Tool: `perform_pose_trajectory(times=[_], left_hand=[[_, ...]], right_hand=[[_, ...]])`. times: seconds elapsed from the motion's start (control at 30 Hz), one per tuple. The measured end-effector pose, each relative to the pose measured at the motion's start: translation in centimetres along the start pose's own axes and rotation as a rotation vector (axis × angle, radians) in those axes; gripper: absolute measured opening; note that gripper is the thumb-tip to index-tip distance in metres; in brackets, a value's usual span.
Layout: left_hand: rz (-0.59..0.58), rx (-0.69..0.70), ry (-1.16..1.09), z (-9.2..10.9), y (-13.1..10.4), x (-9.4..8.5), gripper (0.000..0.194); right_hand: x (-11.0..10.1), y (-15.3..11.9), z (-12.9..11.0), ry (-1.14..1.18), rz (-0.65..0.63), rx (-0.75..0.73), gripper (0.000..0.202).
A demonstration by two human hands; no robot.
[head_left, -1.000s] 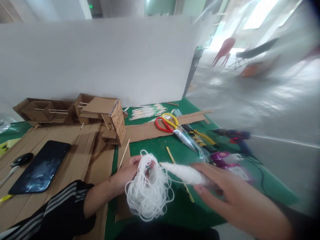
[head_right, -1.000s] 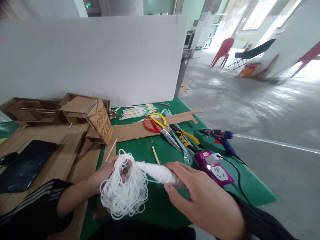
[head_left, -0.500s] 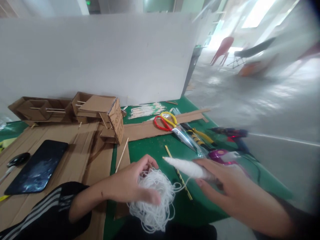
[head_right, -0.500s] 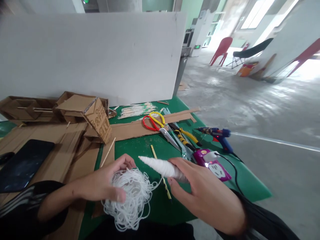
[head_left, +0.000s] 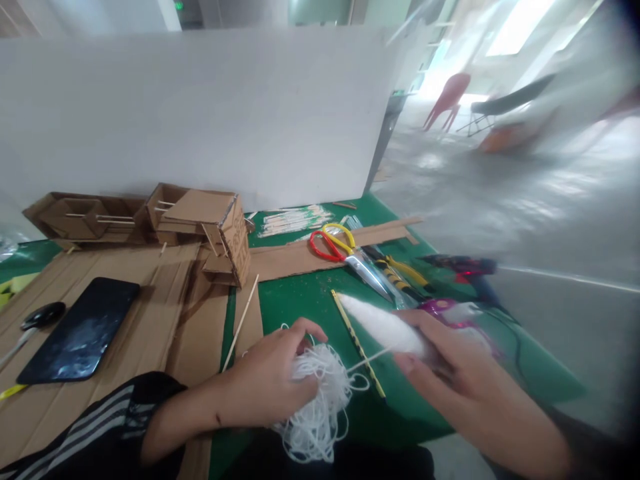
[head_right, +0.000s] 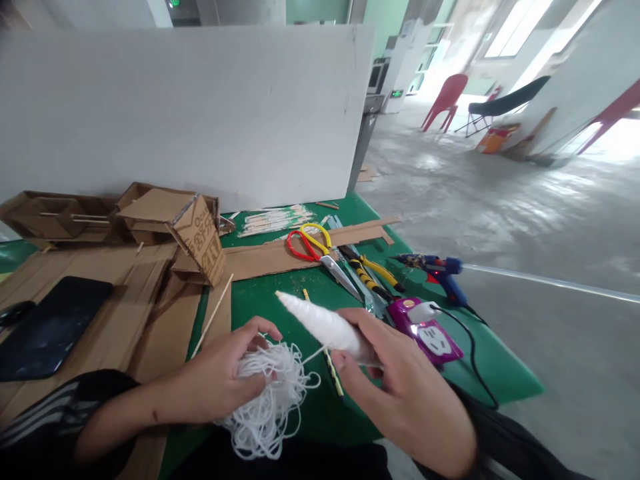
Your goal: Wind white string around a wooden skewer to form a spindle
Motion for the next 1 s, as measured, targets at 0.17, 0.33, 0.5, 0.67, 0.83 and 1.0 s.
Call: perform_pose_trajectory(times=[0.17, 0.33, 0.5, 0.67, 0.83, 1.0], left_hand=[[-0.029, -0.019, -0.149, 0.5, 0.1, 0.1, 0.037], [-0.005, -0.022, -0.188, 0.2, 0.0, 0.5, 0.03], [0.04, -0.071, -0.422, -0.4, 0.3, 1.0, 0.024], [0.061, 0.009, -0.303, 0.1, 0.1, 0.5, 0.04], [0.109, 0.012, -0.099, -0.1, -0.2, 0.2, 0.054], [0.086, 0.026, -0.199, -0.1, 0.5, 0.0, 0.034]], right_hand=[[4.2, -0.5, 0.8, 0.366, -0.069, 0.12, 0.028], [8.2, -0.2, 0.7, 0.633, -0.239, 0.183, 0.049], [10.2, 0.4, 0.9, 0.707, -0.433, 0.193, 0.038], [10.5, 0.9, 0.4, 0.742, -0.449, 0.21, 0.038], [9.6, 1.2, -1.2, 0.779, -0.361, 0.142, 0.036], [9.0, 1.4, -1.3, 0.682, -0.285, 0.199, 0.018]])
Point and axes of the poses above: each hand's wrist, its own y-axis towards the middle knuckle, its own x-axis out of the palm, z = x × y, the point moved 6 cm from there along y, towards the middle knuckle, and after that the axes turned 15 degrees about x, right-handed, at the moved point
